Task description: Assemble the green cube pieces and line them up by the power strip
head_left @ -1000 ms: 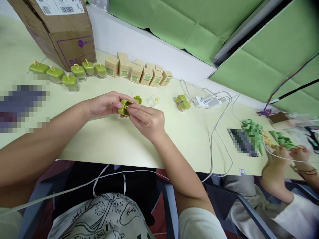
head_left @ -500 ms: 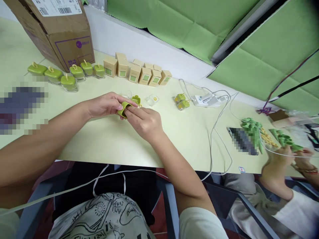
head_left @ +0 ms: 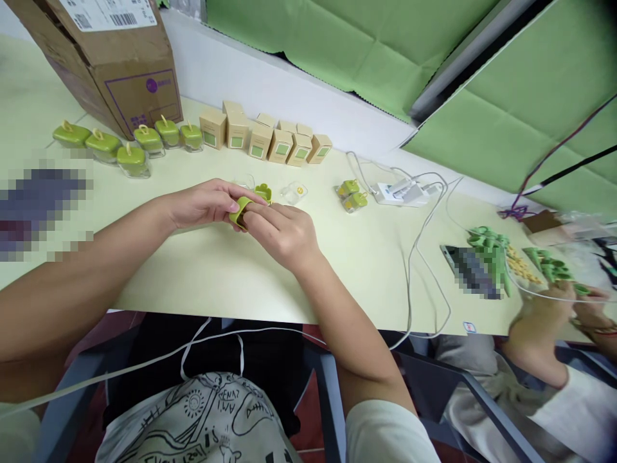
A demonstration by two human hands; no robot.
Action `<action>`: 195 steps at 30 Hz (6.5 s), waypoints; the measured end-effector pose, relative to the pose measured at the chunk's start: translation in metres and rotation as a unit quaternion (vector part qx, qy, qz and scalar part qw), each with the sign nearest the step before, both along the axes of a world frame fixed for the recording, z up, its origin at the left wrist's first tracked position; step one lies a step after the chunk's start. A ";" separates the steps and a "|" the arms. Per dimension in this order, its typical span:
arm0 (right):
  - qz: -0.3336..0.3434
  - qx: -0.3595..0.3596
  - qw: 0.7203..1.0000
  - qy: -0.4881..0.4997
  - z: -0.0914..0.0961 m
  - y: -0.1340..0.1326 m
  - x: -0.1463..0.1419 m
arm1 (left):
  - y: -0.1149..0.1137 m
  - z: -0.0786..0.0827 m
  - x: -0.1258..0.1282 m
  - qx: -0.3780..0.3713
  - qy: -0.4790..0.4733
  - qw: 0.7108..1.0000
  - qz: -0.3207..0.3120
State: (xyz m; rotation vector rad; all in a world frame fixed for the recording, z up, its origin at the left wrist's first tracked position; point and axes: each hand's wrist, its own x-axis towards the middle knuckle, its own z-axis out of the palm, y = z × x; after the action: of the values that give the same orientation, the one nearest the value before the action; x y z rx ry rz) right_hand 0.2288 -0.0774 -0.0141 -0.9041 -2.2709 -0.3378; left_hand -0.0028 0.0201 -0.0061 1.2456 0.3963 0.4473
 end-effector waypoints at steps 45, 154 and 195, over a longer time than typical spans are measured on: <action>0.084 -0.289 0.910 0.286 -0.007 0.014 0.000 | -0.005 0.000 0.005 0.002 -0.017 1.000 0.000; -0.027 -0.367 0.780 0.506 -0.001 0.012 -0.005 | -0.006 -0.011 0.010 0.465 0.181 0.833 0.240; 0.003 -0.367 0.758 0.540 -0.010 0.013 -0.005 | 0.003 -0.021 0.006 0.672 0.085 0.702 0.222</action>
State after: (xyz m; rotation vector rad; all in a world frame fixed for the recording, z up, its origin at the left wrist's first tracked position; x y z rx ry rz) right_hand 0.2233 -0.0639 -0.0236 -1.0476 -1.2279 0.9495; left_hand 0.0032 0.0233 -0.0275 2.6636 0.5419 1.1555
